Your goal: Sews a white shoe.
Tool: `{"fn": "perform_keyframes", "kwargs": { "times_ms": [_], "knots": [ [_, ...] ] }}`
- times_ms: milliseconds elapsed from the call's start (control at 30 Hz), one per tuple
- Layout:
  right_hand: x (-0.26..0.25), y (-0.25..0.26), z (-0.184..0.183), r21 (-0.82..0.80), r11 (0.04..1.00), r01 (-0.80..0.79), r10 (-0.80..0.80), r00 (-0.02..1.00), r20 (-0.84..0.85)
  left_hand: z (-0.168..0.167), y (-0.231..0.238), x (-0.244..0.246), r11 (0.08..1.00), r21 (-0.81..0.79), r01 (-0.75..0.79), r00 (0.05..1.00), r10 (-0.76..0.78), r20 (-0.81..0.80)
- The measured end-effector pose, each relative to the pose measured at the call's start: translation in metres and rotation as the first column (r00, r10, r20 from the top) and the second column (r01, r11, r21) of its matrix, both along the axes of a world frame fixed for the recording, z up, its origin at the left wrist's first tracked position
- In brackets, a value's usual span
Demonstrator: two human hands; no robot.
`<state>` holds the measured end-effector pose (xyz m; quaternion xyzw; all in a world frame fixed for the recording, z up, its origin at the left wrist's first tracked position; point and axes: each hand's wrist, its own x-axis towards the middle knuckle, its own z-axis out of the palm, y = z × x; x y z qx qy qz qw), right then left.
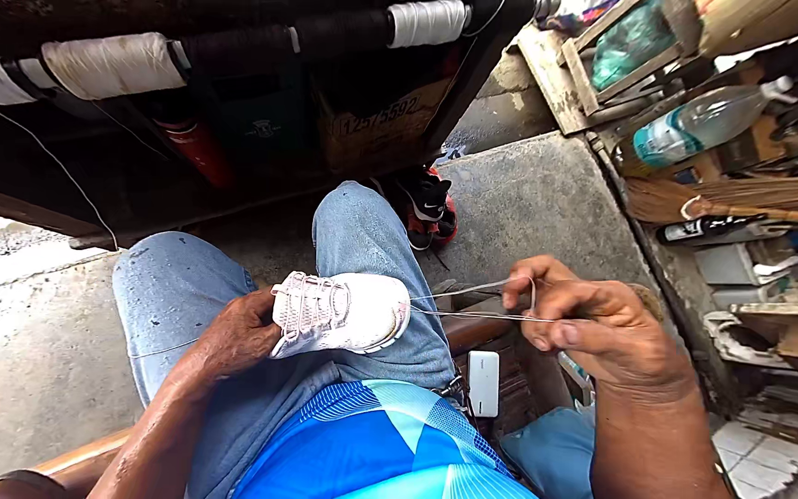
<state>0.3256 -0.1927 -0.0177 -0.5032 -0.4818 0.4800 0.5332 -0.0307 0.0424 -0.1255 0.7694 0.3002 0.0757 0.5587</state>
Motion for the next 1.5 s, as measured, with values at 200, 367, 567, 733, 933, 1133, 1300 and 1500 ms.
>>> {"fn": "perform_keyframes", "kwargs": {
  "times_ms": [200, 367, 567, 733, 933, 1133, 1300, 1500],
  "knots": [
    [0.033, -0.011, 0.026, 0.087, 0.982, 0.169, -0.143, 0.958, -0.248, 0.001, 0.001, 0.000, 1.000, -0.023, 0.000, 1.000, 0.000, -0.005],
    [0.057, -0.013, 0.033, 0.015, 0.899, 0.438, -0.438, 0.899, 0.011, -0.001, 0.002, -0.001, 1.000, -0.019, 0.007, 1.000, -0.007, 0.002],
    [0.049, 0.006, -0.002, -0.107, 0.849, 0.517, -0.187, 0.484, 0.855, -0.004, 0.003, -0.002, 1.000, -0.025, 0.009, 1.000, -0.009, -0.003],
    [-0.040, 0.050, -0.017, -0.119, 0.981, 0.152, -0.056, 0.812, 0.580, -0.003, 0.001, 0.000, 0.999, 0.028, 0.027, 0.999, -0.027, -0.026],
    [-0.063, 0.076, -0.038, -0.091, 0.991, -0.101, 0.132, 0.876, 0.464, 0.022, 0.013, -0.055, 0.799, 0.592, -0.104, 0.975, 0.201, -0.100],
    [-0.065, 0.077, -0.037, -0.142, 0.984, -0.108, 0.153, 0.919, 0.362, 0.028, 0.048, -0.130, 0.611, 0.362, -0.704, 0.669, 0.742, 0.049],
    [-0.064, 0.076, -0.034, -0.191, 0.973, -0.126, 0.187, 0.921, 0.341, 0.015, 0.047, -0.133, 0.751, -0.516, -0.413, 0.508, 0.659, 0.554],
    [-0.063, 0.073, -0.034, -0.226, 0.967, -0.116, 0.191, 0.919, 0.345, 0.011, 0.066, -0.137, 0.674, -0.663, -0.327, 0.391, 0.735, 0.554]
  ]
}}
